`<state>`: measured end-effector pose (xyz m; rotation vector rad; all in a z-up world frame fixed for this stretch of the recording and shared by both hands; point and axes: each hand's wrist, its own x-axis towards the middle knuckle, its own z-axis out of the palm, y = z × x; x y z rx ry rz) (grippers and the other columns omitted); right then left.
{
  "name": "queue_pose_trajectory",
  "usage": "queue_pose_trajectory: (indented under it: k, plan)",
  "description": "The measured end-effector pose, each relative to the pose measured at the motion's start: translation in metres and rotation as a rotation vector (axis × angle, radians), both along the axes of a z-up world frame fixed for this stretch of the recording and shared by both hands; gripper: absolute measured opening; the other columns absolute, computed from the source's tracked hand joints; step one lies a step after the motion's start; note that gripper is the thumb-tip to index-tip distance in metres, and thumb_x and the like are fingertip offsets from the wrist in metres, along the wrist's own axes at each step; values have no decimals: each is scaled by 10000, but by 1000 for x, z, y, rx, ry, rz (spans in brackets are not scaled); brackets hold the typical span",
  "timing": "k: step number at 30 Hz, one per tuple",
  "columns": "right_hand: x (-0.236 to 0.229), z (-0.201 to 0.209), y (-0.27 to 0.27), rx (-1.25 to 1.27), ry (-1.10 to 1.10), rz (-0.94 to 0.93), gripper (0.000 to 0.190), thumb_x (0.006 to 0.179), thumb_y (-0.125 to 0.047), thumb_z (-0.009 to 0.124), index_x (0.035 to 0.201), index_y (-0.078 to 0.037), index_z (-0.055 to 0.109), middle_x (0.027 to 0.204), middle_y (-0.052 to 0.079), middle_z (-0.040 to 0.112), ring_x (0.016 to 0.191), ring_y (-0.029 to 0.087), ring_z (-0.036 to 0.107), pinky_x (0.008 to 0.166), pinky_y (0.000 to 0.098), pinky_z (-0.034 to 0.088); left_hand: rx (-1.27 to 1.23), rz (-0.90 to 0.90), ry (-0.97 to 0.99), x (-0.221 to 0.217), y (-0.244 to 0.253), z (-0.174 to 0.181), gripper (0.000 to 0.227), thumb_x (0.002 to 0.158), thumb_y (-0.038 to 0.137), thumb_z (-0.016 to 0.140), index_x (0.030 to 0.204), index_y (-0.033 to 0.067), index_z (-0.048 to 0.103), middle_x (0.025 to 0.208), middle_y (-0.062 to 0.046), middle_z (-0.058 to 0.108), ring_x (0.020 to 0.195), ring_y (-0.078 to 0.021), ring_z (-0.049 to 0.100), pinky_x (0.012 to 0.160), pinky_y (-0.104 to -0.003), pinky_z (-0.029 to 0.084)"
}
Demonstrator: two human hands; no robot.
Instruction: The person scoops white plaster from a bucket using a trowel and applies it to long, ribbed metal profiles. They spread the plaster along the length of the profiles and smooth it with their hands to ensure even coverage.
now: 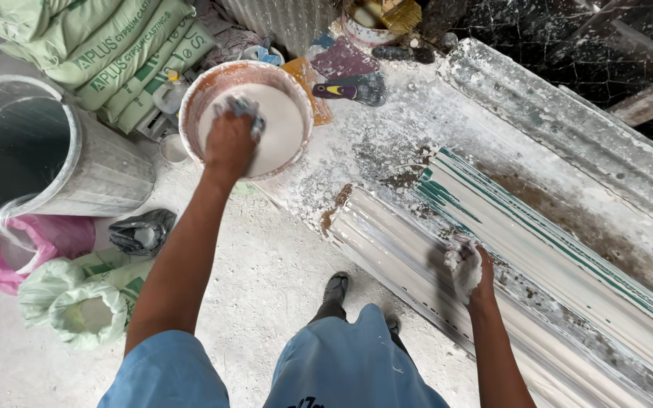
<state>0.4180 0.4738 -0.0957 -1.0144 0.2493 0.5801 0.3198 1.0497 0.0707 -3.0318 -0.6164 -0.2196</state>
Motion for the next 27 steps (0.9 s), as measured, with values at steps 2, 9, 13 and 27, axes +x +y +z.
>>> queue_pose_trajectory:
  k: [2,9,13,27]
  plan:
    - [2,6,8,-48,-26,-5,352,1085,-393,530,1179,-63,610,954,68,612,808,191,586,720,321,491,43,-99,6,5,1,-18,423,891,321,738,1190,27,682,1048,-208,688,1002,-349,642,999,-488,489]
    - [-6,32,29,-54,-28,-7,352,1110,-374,546,1155,-29,601,930,77,606,803,203,581,716,336,487,-207,34,-41,19,7,-76,451,905,332,722,1179,-20,655,1105,-287,659,1014,-430,645,922,-494,524]
    - [-9,40,36,-60,-69,-6,349,1067,-338,530,1174,-17,617,942,77,626,807,193,595,716,337,502,-608,288,-135,27,25,-71,402,953,287,653,1197,-32,668,1079,-315,680,1018,-470,652,959,-509,531]
    - [-2,31,57,-1,-51,46,281,1048,-278,549,1154,-26,612,933,78,620,781,195,586,679,338,497,-1803,367,-624,-30,10,17,517,878,56,439,1394,21,430,1145,-135,610,866,-251,710,609,-430,666]
